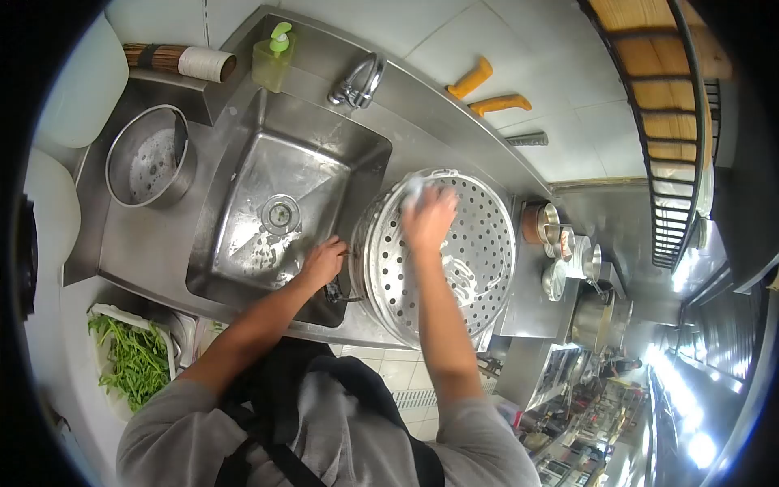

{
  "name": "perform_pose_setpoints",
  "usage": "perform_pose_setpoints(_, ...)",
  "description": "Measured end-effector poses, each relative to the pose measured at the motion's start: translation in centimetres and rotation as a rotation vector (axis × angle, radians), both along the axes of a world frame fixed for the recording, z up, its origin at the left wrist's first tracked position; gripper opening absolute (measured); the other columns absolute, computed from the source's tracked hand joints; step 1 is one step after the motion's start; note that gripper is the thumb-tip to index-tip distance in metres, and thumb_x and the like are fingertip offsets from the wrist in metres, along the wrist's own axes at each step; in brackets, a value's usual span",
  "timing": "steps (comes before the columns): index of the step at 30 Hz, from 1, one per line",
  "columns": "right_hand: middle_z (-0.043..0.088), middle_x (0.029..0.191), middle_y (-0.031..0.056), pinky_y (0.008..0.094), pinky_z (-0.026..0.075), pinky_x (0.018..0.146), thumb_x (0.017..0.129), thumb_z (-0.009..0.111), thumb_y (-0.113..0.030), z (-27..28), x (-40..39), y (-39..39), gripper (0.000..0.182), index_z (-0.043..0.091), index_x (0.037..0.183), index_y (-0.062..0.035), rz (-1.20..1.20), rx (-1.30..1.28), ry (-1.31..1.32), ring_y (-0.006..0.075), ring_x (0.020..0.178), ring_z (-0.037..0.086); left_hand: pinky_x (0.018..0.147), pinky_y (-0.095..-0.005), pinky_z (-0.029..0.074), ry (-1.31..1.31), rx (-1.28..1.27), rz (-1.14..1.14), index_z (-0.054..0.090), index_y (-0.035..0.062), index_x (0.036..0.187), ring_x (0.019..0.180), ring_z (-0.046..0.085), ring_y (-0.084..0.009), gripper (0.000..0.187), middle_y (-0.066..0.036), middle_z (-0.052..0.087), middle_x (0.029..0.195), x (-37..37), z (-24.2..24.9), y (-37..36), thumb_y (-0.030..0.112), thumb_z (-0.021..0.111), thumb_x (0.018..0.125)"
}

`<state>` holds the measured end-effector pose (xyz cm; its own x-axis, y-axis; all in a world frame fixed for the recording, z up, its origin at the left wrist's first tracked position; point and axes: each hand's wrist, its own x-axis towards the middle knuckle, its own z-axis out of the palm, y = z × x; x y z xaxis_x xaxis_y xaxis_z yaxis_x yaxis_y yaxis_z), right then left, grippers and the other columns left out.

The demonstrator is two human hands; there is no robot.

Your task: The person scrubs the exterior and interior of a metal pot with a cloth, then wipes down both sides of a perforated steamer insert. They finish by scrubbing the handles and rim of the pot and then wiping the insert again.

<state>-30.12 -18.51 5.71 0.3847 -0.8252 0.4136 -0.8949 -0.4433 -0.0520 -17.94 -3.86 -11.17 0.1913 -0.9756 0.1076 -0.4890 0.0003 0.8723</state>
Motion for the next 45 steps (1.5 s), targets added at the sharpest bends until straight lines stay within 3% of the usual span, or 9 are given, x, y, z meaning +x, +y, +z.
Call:
perform_pose_setpoints(11, 0.064, 0.108, 0.0245, 0.0464, 0.049, 0.088, 0.085, 0.055, -0.009, 2.0, -6.5, 12.9, 0.032, 0.061, 0.115, 0.0010, 0.425, 0.267, -0.136, 0.0400, 0.099, 0.063, 0.076, -0.0512, 0.050, 0.005, 0.094, 0.024, 0.062, 0.0091, 0.094, 0.090, 0.062, -0.0390, 0.016, -0.010, 0.061, 0.101, -0.7, -0.6, -0.5, 0.007, 0.055, 0.080)
perform_pose_setpoints(17, 0.063, 0.105, 0.0256, 0.0470, 0.049, 0.085, 0.083, 0.056, -0.009, -0.2, -16.9, -1.6, 0.035, 0.059, 0.113, 0.0072, -0.183, 0.002, 0.000, 0.0417, 0.094, 0.060, 0.076, -0.0494, 0.050, -0.009, 0.045, 0.048, 0.063, 0.0062, 0.092, 0.091, 0.061, -0.0403, 0.014, -0.013, 0.064, 0.098, -0.9, 0.9, -1.1, 0.007, 0.054, 0.081)
perform_pose_setpoints(24, 0.062, 0.120, 0.0238, 0.0450, 0.048, 0.094, 0.076, 0.059, -0.004, 2.4, -5.9, 13.4, 0.045, 0.057, 0.120, 0.0049, 0.369, 0.155, -0.028, 0.0376, 0.107, 0.061, 0.074, -0.0500, 0.047, -0.012, 0.004, 0.093, 0.062, 0.0026, 0.089, 0.088, 0.060, -0.0430, 0.011, -0.017, 0.064, 0.094, -0.6, 0.2, -1.6, 0.007, 0.054, 0.083)
perform_pose_setpoints(28, 0.060, 0.123, 0.0253, 0.0452, 0.046, 0.099, 0.089, 0.053, -0.010, 0.4, -18.3, 10.5, 0.039, 0.055, 0.125, 0.0048, -0.226, 0.351, -0.062, 0.0396, 0.111, 0.060, 0.074, -0.0502, 0.046, -0.046, 0.023, 0.053, 0.062, 0.0033, 0.088, 0.087, 0.059, -0.0428, 0.010, -0.017, 0.064, 0.093, -0.2, 0.5, -1.6, 0.007, 0.054, 0.084)
perform_pose_setpoints(33, 0.065, 0.104, 0.0170, 0.0453, 0.051, 0.082, 0.078, 0.056, -0.008, 0.9, -19.2, -4.4, 0.025, 0.066, 0.100, -0.0026, -0.468, -0.023, -0.039, 0.0376, 0.092, 0.064, 0.074, -0.0494, 0.047, -0.111, 0.055, 0.068, 0.064, 0.0044, 0.092, 0.089, 0.060, -0.0414, 0.014, -0.016, 0.065, 0.094, -0.7, 0.4, -2.1, 0.007, 0.053, 0.084)
perform_pose_setpoints(36, 0.067, 0.098, 0.0124, 0.0421, 0.049, 0.081, 0.070, 0.058, -0.007, -3.6, -9.8, -2.5, 0.020, 0.068, 0.087, -0.0066, 0.016, -0.149, -0.136, 0.0299, 0.092, 0.063, 0.078, -0.0459, 0.049, -0.071, 0.105, -0.057, 0.064, 0.0019, 0.098, 0.091, 0.061, -0.0415, 0.017, -0.020, 0.064, 0.096, 0.2, -1.1, -2.4, 0.008, 0.055, 0.086)
perform_pose_setpoints(41, 0.056, 0.132, 0.0134, 0.0429, 0.041, 0.103, 0.079, 0.059, -0.010, 0.4, -9.8, 14.2, 0.044, 0.059, 0.123, -0.0067, 0.256, 0.198, -0.137, 0.0303, 0.127, 0.050, 0.087, -0.0434, 0.048, 0.083, 0.180, -0.396, 0.059, 0.0000, 0.113, 0.101, 0.060, -0.0395, 0.028, -0.024, 0.062, 0.110, 6.7, 3.8, -3.6, 0.005, 0.056, 0.086)
perform_pose_setpoints(43, 0.057, 0.133, 0.0117, 0.0447, 0.036, 0.108, 0.081, 0.057, -0.012, 0.5, -12.8, 15.1, 0.041, 0.060, 0.121, -0.0077, 0.114, 0.431, -0.240, 0.0289, 0.130, 0.048, 0.094, -0.0422, 0.046, -0.173, 0.100, 0.183, 0.054, 0.0007, 0.125, 0.112, 0.057, -0.0371, 0.040, -0.021, 0.057, 0.124, 10.4, 3.0, -7.1, 0.004, 0.057, 0.085)
perform_pose_setpoints(45, 0.056, 0.133, 0.0128, 0.0509, 0.034, 0.108, 0.082, 0.055, -0.011, 0.2, -15.2, 15.1, 0.038, 0.061, 0.119, -0.0068, -0.114, 0.202, -0.198, 0.0315, 0.130, 0.047, 0.099, -0.0399, 0.043, -0.296, -0.271, 0.068, 0.054, 0.0015, 0.128, 0.119, 0.053, -0.0358, 0.041, -0.020, 0.055, 0.128, 3.0, 12.7, -10.1, 0.008, 0.056, 0.088)
